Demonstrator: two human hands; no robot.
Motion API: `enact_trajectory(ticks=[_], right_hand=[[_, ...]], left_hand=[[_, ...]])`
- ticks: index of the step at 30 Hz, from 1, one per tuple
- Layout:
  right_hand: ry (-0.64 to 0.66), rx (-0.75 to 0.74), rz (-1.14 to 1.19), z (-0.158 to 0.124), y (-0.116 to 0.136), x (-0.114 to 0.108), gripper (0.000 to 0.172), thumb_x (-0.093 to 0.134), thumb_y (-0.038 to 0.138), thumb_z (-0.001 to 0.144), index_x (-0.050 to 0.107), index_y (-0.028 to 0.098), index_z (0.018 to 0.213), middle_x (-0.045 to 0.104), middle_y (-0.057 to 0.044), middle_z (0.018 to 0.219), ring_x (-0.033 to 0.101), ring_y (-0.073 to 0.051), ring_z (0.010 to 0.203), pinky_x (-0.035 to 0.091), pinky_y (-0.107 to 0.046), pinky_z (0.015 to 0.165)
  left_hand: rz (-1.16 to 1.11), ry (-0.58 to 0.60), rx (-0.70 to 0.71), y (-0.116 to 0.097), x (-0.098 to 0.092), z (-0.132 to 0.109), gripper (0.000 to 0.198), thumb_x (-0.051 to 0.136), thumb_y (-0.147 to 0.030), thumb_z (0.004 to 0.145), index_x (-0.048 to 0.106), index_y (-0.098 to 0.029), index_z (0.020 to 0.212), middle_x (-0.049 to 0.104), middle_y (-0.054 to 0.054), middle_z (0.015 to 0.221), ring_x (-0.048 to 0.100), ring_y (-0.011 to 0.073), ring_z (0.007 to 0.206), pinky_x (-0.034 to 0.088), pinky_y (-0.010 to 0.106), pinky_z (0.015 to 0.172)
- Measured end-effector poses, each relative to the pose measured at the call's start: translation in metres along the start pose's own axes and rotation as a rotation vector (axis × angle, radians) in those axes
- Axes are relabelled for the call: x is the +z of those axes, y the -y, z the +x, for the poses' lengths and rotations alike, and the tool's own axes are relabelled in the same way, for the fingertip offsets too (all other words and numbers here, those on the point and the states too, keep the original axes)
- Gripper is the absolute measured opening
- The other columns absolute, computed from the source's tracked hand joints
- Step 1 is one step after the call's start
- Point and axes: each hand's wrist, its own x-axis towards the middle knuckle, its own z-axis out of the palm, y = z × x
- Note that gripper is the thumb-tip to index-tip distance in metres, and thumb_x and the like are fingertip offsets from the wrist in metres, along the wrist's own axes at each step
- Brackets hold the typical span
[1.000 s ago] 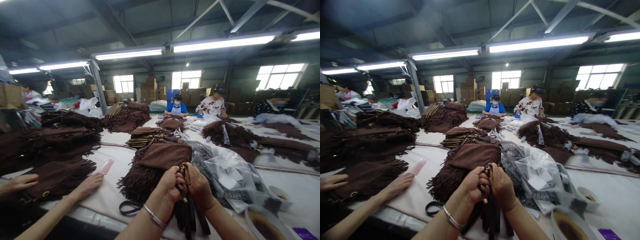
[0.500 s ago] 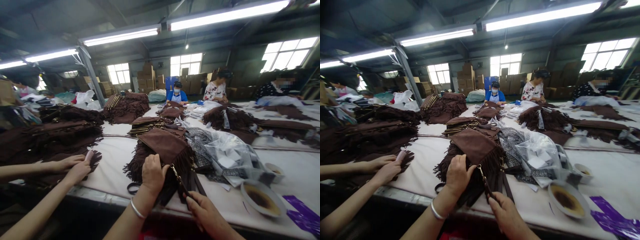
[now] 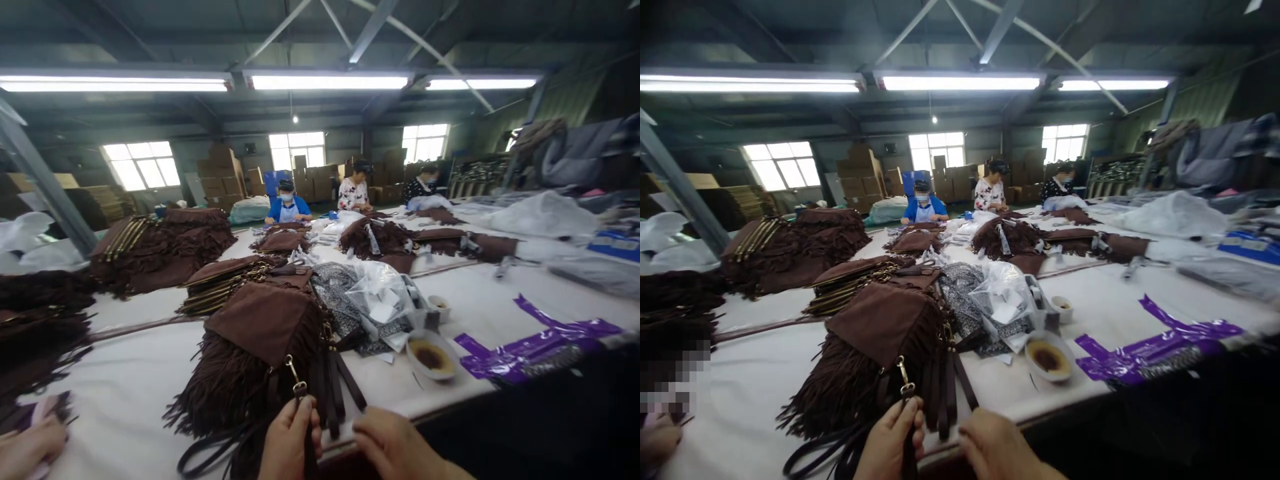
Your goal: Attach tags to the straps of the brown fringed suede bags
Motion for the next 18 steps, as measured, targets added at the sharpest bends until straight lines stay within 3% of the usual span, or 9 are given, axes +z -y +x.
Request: enact_trajectory(ticks=[2, 4, 8, 13, 16, 18], right_hand=[[-0.121, 0.084, -0.227, 0.005, -0.025, -0.02, 0.028, 0.041, 0.021, 0.094, 0.067, 0.02, 0.082, 0.068, -0.005, 0.079, 0.064, -0.018, 0.077, 0.047, -0.027, 0.073], [-0.183, 0.225, -0.36, 0.019, -0.052, -0.037, 0.025, 0.044, 0.017, 0.092, 0.068, 0.018, 0.083, 0.069, -0.007, 0.081, 0.065, -0.021, 0.082, 0.047, -0.03, 0.078], [-0.284, 0.426, -0.47, 0.063, -0.091, -0.053, 0.021, 0.051, 0.014, 0.087, 0.065, 0.012, 0.101, 0.069, -0.013, 0.098, 0.064, -0.023, 0.096, 0.045, -0.03, 0.084], [-0.323, 0.518, -0.504, 0.104, -0.108, -0.051, 0.012, 0.058, 0.02, 0.084, 0.066, 0.012, 0.089, 0.069, -0.014, 0.087, 0.066, -0.024, 0.082, 0.044, -0.031, 0.069], [-0.316, 0.518, -0.511, 0.109, -0.113, -0.053, 0.016, 0.054, 0.02, 0.087, 0.067, 0.014, 0.079, 0.068, -0.012, 0.083, 0.066, -0.023, 0.076, 0.042, -0.03, 0.066], [-0.325, 0.507, -0.518, 0.105, -0.113, -0.057, 0.024, 0.045, 0.015, 0.09, 0.068, 0.013, 0.084, 0.069, -0.014, 0.09, 0.066, -0.022, 0.08, 0.043, -0.03, 0.068]], left_hand=[[0.05, -0.049, 0.013, 0.005, -0.001, 0.004, 0.06, 0.082, -0.061, 0.053, 0.062, -0.014, 0.085, 0.053, -0.005, 0.059, 0.042, 0.0063, 0.043, 0.036, 0.02, 0.038], [0.05, -0.08, 0.012, 0.01, -0.001, 0.006, 0.064, 0.081, -0.064, 0.051, 0.062, -0.014, 0.086, 0.051, -0.006, 0.058, 0.041, 0.0062, 0.043, 0.036, 0.02, 0.037], [0.043, -0.091, 0.037, 0.014, 0.001, 0.006, 0.059, 0.081, -0.061, 0.054, 0.061, -0.014, 0.083, 0.049, -0.006, 0.057, 0.041, 0.0055, 0.042, 0.035, 0.019, 0.038], [0.074, -0.062, 0.012, 0.008, -0.002, 0.004, 0.053, 0.083, -0.057, 0.052, 0.058, -0.016, 0.075, 0.048, -0.006, 0.054, 0.042, 0.0067, 0.04, 0.036, 0.021, 0.038], [0.089, -0.05, -0.001, 0.006, -0.005, 0.004, 0.051, 0.083, -0.056, 0.053, 0.058, -0.017, 0.074, 0.048, -0.006, 0.053, 0.042, 0.0073, 0.04, 0.037, 0.022, 0.039], [0.089, -0.048, -0.005, 0.007, -0.006, 0.005, 0.051, 0.083, -0.056, 0.053, 0.058, -0.017, 0.074, 0.048, -0.006, 0.053, 0.042, 0.0073, 0.04, 0.037, 0.022, 0.039]])
